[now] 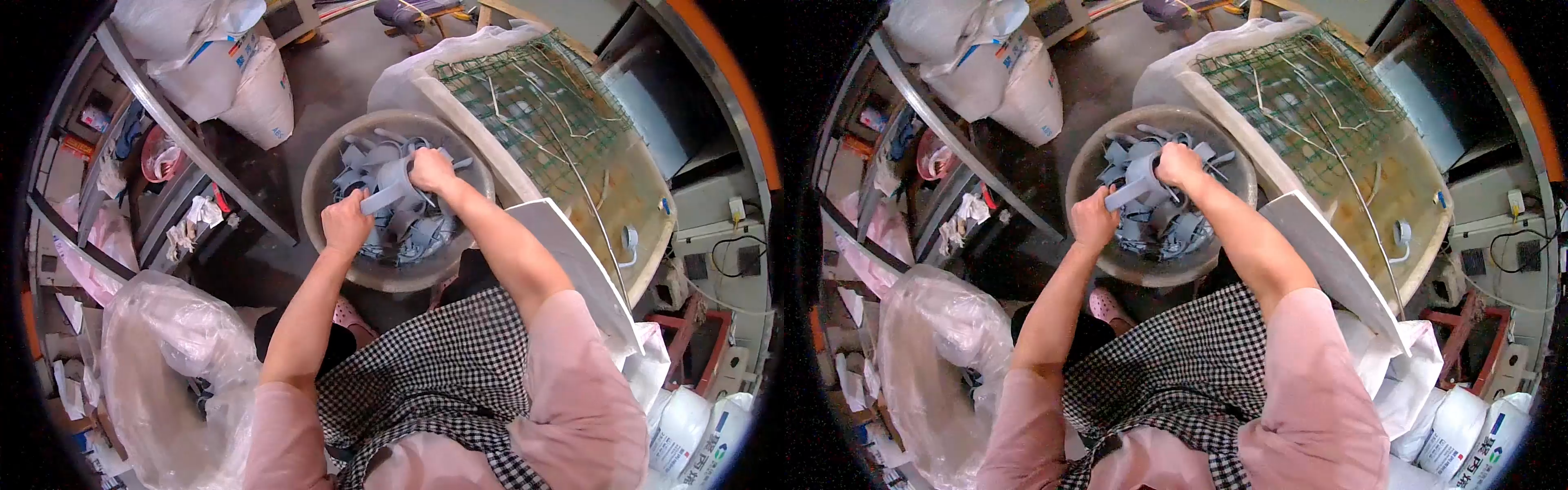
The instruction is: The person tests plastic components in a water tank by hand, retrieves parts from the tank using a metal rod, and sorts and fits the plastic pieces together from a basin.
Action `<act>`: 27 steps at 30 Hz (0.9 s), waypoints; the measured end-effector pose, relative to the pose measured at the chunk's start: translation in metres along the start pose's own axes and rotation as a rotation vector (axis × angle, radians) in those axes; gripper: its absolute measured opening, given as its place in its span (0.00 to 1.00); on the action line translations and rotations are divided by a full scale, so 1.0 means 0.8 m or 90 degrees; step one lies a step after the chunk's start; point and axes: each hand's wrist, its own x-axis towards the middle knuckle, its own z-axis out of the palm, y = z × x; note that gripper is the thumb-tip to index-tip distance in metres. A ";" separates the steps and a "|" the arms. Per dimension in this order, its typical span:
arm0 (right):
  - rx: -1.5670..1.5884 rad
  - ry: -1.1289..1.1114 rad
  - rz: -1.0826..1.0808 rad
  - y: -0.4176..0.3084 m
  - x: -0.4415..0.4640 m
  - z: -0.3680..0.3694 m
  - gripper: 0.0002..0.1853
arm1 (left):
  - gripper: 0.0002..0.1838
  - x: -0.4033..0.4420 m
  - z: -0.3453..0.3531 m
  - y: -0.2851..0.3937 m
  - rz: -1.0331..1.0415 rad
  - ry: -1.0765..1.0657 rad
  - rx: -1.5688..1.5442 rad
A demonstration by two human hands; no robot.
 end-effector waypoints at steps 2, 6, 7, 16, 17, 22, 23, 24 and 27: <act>0.113 -0.154 -0.042 0.004 0.001 -0.017 0.27 | 0.13 0.001 0.002 -0.002 -0.017 -0.025 0.013; 0.319 0.034 -0.152 0.052 0.007 -0.037 0.34 | 0.05 0.004 -0.001 -0.006 -0.102 -0.026 -0.015; 0.317 0.033 -0.159 0.041 0.001 -0.052 0.34 | 0.06 0.004 -0.002 -0.007 -0.126 -0.030 -0.028; 0.381 0.232 -0.191 -0.015 -0.097 -0.118 0.16 | 0.10 0.010 -0.120 -0.028 -0.340 0.111 -0.071; 0.352 0.240 -0.230 -0.011 -0.129 -0.127 0.15 | 0.11 0.006 -0.166 -0.028 -0.356 0.073 0.051; 0.310 0.241 -0.224 0.069 -0.308 -0.202 0.10 | 0.21 -0.187 -0.377 -0.221 -0.291 0.121 0.374; 0.300 0.297 -0.178 0.099 -0.335 -0.216 0.09 | 0.21 -0.212 -0.400 -0.225 -0.264 0.154 0.285; 0.292 0.348 -0.132 0.128 -0.364 -0.228 0.09 | 0.22 -0.230 -0.413 -0.230 -0.268 0.139 0.312; 0.270 0.369 0.123 0.230 -0.416 -0.285 0.10 | 0.25 -0.271 -0.424 -0.242 -0.300 0.056 0.470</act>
